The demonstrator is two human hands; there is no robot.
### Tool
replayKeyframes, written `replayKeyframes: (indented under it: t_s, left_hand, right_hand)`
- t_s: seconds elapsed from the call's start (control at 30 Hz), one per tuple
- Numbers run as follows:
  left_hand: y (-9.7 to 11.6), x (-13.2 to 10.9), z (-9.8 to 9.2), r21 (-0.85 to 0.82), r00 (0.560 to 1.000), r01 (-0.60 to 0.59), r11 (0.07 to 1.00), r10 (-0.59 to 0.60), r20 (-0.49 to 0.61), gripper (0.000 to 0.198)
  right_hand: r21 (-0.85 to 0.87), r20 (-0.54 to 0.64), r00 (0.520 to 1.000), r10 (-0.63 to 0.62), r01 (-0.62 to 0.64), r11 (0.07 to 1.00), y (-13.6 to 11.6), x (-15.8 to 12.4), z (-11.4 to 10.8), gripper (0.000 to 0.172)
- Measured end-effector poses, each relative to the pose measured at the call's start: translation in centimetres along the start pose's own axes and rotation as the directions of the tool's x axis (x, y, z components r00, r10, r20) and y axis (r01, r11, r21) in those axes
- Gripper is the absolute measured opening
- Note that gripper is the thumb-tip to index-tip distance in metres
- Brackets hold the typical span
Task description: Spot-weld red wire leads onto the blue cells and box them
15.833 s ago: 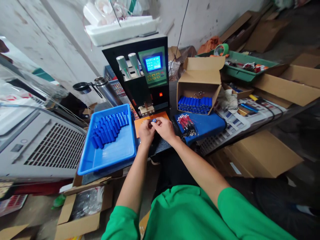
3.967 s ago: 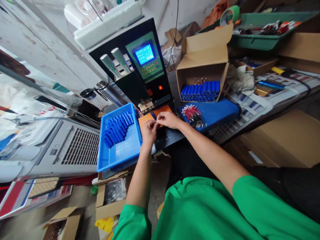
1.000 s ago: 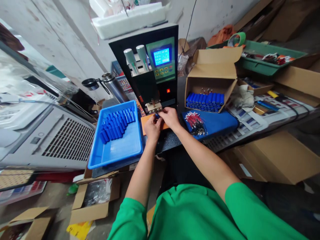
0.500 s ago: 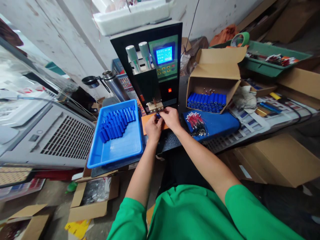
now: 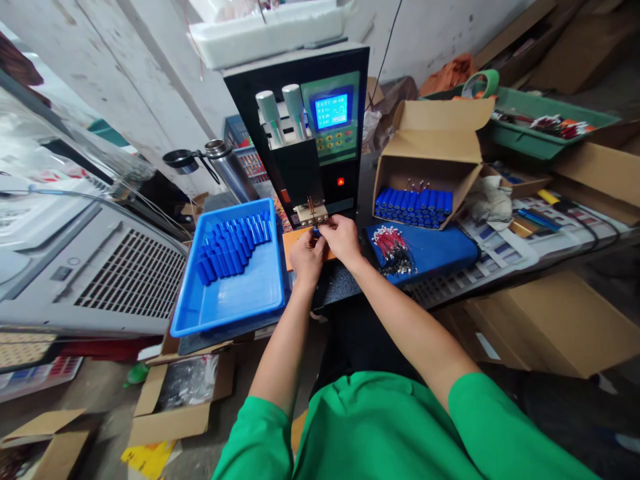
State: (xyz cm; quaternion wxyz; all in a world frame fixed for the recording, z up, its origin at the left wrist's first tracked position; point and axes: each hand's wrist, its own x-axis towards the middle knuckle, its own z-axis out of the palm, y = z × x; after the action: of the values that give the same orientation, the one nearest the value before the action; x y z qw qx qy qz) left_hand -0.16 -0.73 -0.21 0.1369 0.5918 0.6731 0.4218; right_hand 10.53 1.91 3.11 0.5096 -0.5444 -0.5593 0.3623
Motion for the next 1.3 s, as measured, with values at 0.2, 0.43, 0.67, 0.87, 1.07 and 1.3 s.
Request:
replayKeyframes:
  t_s: [0.2, 0.43, 0.67, 0.87, 1.07, 1.3]
  left_hand:
    - [-0.1, 0.0, 0.0, 0.003, 1.0, -0.014, 1.0, 0.014, 0.004, 0.021]
    - [-0.4, 0.0, 0.1, -0.02, 1.0, -0.02, 1.0, 0.02, 0.012, 0.021]
    - [-0.3, -0.1, -0.6, -0.067, 0.996, -0.057, 0.996, 0.062, 0.071, 0.021]
    - [-0.7, 0.1, -0.5, -0.111, 0.993, -0.065, 0.992, 0.075, 0.091, 0.026]
    - [-0.8, 0.0, -0.3, -0.025, 0.99, -0.128, 0.991, 0.129, 0.053, 0.025]
    - [-1.1, 0.4, -0.4, 0.17, 0.959, -0.284, 0.944, 0.282, 0.039, 0.023]
  right_hand:
    - [0.0, 0.018, 1.0, 0.007, -0.007, 1.0, 0.0, -0.1, 0.0, 0.014]
    - [0.037, 0.036, 0.999, -0.009, 0.007, 0.999, 0.6, -0.1, 0.0, 0.015]
    - [0.037, 0.092, 0.996, -0.001, -0.003, 0.999, 1.5, 0.4, 0.1, 0.018]
    - [0.073, 0.113, 0.993, -0.018, 0.01, 0.997, 1.7, -0.4, -0.6, 0.015]
    - [-0.061, 0.101, 0.99, -0.098, 0.105, 0.993, 0.5, -1.8, -1.6, 0.021]
    - [-0.078, 0.075, 0.997, -0.024, 0.029, 0.997, -0.3, -2.0, -1.9, 0.031]
